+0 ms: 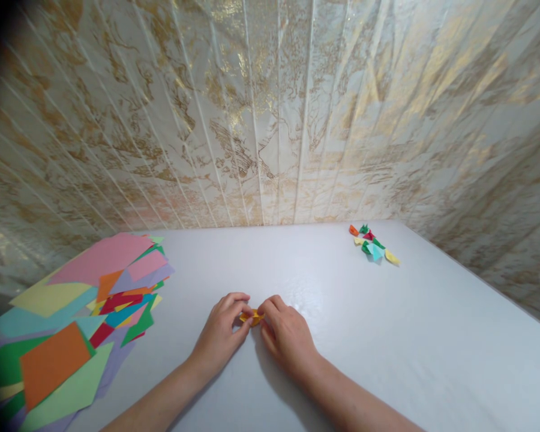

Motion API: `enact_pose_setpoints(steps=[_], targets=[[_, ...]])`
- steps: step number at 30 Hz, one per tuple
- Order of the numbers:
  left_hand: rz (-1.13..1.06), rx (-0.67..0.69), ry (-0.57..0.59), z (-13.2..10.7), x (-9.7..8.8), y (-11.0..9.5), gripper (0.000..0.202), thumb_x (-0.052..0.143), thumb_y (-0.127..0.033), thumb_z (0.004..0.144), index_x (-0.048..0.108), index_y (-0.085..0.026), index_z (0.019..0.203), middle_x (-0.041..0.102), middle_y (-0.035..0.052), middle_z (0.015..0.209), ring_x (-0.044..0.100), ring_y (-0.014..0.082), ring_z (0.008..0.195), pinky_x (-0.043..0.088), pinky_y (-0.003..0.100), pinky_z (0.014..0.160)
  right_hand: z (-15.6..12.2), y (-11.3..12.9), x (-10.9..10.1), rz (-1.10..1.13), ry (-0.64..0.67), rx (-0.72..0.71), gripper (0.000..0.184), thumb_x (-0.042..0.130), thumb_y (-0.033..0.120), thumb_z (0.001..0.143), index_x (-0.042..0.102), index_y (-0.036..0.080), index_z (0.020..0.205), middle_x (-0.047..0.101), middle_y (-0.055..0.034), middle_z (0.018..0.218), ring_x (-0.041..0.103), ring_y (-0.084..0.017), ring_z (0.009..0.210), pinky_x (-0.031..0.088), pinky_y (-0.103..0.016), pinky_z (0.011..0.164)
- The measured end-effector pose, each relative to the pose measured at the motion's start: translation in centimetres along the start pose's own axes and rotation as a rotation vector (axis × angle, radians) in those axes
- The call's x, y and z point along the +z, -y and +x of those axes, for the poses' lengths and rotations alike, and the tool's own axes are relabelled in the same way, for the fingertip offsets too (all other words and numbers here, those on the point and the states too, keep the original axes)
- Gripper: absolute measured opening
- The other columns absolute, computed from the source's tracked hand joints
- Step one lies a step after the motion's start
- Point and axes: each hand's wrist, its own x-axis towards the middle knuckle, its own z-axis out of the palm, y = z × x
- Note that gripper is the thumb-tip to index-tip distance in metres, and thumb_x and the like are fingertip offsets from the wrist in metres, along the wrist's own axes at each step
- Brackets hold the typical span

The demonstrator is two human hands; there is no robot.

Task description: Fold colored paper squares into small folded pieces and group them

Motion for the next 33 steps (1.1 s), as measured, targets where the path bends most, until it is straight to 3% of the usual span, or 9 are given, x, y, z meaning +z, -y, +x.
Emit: enact_pose_setpoints(steps=[20, 25, 29, 33], targets=[[0.148, -0.068, -0.007, 0.5, 0.4, -1.9, 0.013, 0.052, -0.009, 0.086, 0.054, -0.022, 0.083, 0.062, 0.0026, 0.1, 0.058, 0.0216, 0.1, 0.046, 0.04, 0.09, 0.2, 0.4, 0.1, -0.071, 0.06, 0.018, 0.016, 0.048, 0.01, 0.087, 0.059, 0.021, 0.092, 0.062, -0.0026, 0.097, 0.059, -0.016, 0.08, 0.04, -0.026, 0.072], [0.011, -0.048, -0.059, 0.1, 0.6, -1.0, 0.013, 0.054, -0.01, 0.083, 0.055, -0.022, 0.088, 0.062, 0.0041, 0.105, 0.058, 0.0225, 0.105, 0.047, 0.043, 0.094, 0.0, 0.4, -0.2, -0.01, 0.04, 0.016, 0.025, 0.047, 0.006, 0.084, 0.06, 0.022, 0.098, 0.061, -0.0027, 0.101, 0.06, -0.015, 0.081, 0.042, -0.025, 0.072], [-0.173, -0.051, -0.149, -0.1, 0.5, 0.0, 0.016, 0.049, -0.01, 0.085, 0.054, -0.023, 0.093, 0.06, 0.0051, 0.112, 0.057, 0.0203, 0.111, 0.05, 0.04, 0.093, -0.1, 0.2, -0.1, 0.012, -0.001, 0.008, 0.03, 0.045, 0.003, 0.081, 0.057, 0.023, 0.101, 0.061, -0.0029, 0.102, 0.058, -0.014, 0.075, 0.042, -0.024, 0.07], [-0.211, -0.088, -0.199, 0.0, 0.2, 0.1, 0.013, 0.049, -0.013, 0.086, 0.054, -0.023, 0.093, 0.061, 0.0038, 0.102, 0.061, 0.0189, 0.1, 0.053, 0.036, 0.086, -0.1, 0.0, -0.1, 0.025, -0.021, 0.009, 0.032, 0.044, 0.002, 0.079, 0.055, 0.023, 0.1, 0.061, -0.0028, 0.101, 0.057, -0.014, 0.071, 0.041, -0.023, 0.067]])
